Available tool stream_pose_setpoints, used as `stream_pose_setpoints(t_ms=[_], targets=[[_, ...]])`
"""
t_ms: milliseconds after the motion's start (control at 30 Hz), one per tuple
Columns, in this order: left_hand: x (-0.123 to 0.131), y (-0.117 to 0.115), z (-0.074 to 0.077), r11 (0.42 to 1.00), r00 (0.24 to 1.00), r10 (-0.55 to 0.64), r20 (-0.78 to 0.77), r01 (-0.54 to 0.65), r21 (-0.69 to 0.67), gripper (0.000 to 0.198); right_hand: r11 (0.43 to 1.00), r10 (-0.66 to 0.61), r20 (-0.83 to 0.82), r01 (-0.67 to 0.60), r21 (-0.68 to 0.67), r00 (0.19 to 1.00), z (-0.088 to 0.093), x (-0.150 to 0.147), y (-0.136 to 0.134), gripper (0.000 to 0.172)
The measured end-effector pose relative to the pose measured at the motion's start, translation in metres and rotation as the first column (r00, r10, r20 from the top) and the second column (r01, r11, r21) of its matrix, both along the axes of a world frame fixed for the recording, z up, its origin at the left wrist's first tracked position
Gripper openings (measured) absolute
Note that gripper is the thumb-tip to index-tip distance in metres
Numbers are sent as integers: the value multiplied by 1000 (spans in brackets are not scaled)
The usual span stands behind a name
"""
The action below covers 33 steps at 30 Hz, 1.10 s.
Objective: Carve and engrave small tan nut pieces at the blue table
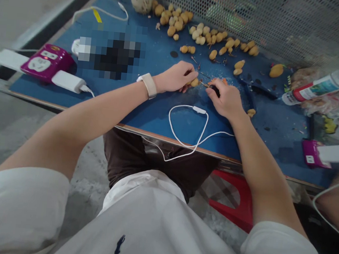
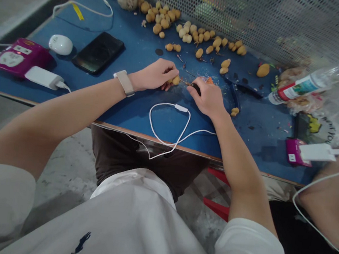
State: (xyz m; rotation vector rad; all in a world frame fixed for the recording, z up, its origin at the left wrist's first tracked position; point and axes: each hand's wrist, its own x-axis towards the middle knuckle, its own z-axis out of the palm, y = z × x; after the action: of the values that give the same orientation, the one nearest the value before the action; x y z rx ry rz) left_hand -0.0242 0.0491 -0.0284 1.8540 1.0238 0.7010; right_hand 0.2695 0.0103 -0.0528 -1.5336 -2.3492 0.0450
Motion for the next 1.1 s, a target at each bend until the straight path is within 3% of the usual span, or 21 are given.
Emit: stream_pose_setpoints(t_ms=[400,867,1100], targets=[[2,-8,11,998,1000,27,-13,-28,-51,43,1000,-6,21,7,-21,1000,5,-3,-3,88],[2,-8,11,998,999,30,-18,-31,-49,42,1000,1,-10,-1,-12,1000,8,-6,-5,88],[1,-4,6,999,1000,17,0,-17,-31,39,997,-44,62,48,-61,997,8,-5,-4,89]])
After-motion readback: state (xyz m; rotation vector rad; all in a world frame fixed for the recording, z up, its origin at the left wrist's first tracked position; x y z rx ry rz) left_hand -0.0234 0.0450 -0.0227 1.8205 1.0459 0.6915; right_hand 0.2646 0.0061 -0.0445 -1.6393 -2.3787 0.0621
